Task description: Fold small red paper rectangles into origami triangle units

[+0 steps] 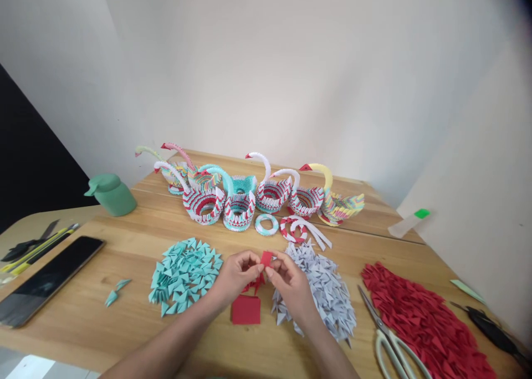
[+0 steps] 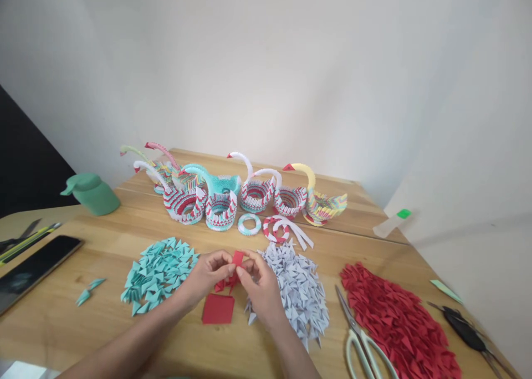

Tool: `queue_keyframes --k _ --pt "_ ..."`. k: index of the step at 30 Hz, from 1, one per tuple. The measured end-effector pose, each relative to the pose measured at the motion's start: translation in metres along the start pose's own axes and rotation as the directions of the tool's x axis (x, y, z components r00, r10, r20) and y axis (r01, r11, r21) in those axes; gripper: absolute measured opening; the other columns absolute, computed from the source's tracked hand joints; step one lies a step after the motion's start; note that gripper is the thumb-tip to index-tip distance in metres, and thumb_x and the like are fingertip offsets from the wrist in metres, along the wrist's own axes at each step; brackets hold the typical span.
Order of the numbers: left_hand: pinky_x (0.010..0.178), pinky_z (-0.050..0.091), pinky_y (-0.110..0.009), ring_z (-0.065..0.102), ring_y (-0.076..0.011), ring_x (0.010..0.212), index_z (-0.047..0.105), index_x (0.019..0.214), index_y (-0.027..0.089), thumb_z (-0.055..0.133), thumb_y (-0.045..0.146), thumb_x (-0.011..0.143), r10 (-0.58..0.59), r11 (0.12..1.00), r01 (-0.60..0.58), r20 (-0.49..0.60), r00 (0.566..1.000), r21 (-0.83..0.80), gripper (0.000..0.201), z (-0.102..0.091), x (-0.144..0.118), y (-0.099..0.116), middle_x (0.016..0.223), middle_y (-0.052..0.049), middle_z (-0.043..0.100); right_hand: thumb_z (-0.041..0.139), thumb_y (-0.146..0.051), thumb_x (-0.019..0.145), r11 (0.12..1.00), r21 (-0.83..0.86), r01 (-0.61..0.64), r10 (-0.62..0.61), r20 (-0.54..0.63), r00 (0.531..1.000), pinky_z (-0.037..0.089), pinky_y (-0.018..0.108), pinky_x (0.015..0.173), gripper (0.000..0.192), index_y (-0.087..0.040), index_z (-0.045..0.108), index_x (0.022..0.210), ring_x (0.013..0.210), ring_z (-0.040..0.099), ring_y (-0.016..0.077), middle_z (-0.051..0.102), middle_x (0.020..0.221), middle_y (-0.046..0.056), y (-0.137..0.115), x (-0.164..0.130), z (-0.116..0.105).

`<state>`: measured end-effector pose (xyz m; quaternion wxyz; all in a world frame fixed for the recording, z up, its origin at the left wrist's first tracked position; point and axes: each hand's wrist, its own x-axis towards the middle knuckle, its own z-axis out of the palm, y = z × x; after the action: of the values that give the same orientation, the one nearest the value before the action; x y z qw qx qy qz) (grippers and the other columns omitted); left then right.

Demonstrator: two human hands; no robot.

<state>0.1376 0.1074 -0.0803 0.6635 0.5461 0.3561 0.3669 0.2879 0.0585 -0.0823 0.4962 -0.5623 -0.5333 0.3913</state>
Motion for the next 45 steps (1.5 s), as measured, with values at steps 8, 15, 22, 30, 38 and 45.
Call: queue_keyframes --k 8,15,22,30,38,45 --pt "0.049 0.042 -0.021 0.057 -0.0116 0.05 0.054 0.071 0.015 0.07 0.044 0.066 -0.071 0.997 0.071 0.02 0.997 -0.032 0.033 0.002 0.0 0.002 0.057 -0.002 0.064 0.057 -0.034 0.085 0.991 -0.105 0.08 -0.08 -0.003 0.997 0.045 0.025 0.065 0.018 -0.017 0.062 0.08 0.068 0.055 0.0158 0.061 0.072 0.002 -0.003 0.002 -0.009" --pt "0.04 0.036 -0.018 0.049 -0.0075 0.042 0.061 0.07 0.013 0.071 0.048 0.065 -0.058 0.996 0.057 -0.015 0.998 -0.07 0.036 0.0 0.002 0.001 0.054 -0.001 0.064 0.055 -0.032 0.086 0.982 -0.149 0.117 -0.117 0.008 0.993 0.044 0.025 0.065 0.016 -0.017 0.06 0.08 0.067 0.054 0.0153 0.06 0.073 0.002 -0.003 0.003 -0.009" --pt "0.039 0.036 -0.018 0.048 -0.0073 0.039 0.064 0.063 0.012 0.07 0.051 0.065 -0.088 0.995 0.086 -0.032 0.996 -0.058 0.04 -0.001 0.001 0.005 0.05 -0.002 0.063 0.055 -0.02 0.086 0.918 -0.268 0.291 -0.303 -0.003 0.953 0.046 0.026 0.067 0.008 -0.02 0.063 0.084 0.072 0.058 0.0155 0.061 0.078 0.002 -0.006 0.002 -0.01" --pt "0.039 0.034 -0.017 0.056 -0.0105 0.042 0.062 0.066 0.012 0.074 0.043 0.064 -0.177 0.934 0.183 0.045 0.983 -0.306 0.034 -0.002 -0.003 0.007 0.051 -0.003 0.064 0.05 -0.007 0.086 0.585 -0.488 0.648 -0.663 0.174 0.728 0.044 0.029 0.063 0.029 -0.025 0.069 0.098 0.072 0.056 0.0171 0.063 0.076 0.004 -0.005 0.002 -0.017" --pt "0.041 0.037 -0.018 0.053 -0.0092 0.044 0.064 0.069 0.011 0.072 0.048 0.067 -0.119 0.973 0.12 0.016 0.993 -0.197 0.037 -0.002 -0.003 0.007 0.054 -0.004 0.064 0.046 -0.007 0.088 0.469 -0.586 0.66 -0.674 0.246 0.697 0.044 0.029 0.063 0.032 -0.025 0.07 0.099 0.072 0.052 0.0178 0.063 0.077 0.006 -0.004 0.002 -0.02" --pt "0.039 0.035 -0.018 0.049 -0.0078 0.041 0.061 0.07 0.012 0.07 0.053 0.067 -0.123 0.987 0.124 0.021 0.992 -0.105 0.042 -0.003 0.0 0.004 0.054 -0.002 0.063 0.047 -0.01 0.089 0.515 -0.578 0.634 -0.632 0.245 0.736 0.045 0.029 0.064 0.03 -0.025 0.071 0.099 0.074 0.053 0.0179 0.064 0.078 0.006 -0.004 0.002 -0.018"
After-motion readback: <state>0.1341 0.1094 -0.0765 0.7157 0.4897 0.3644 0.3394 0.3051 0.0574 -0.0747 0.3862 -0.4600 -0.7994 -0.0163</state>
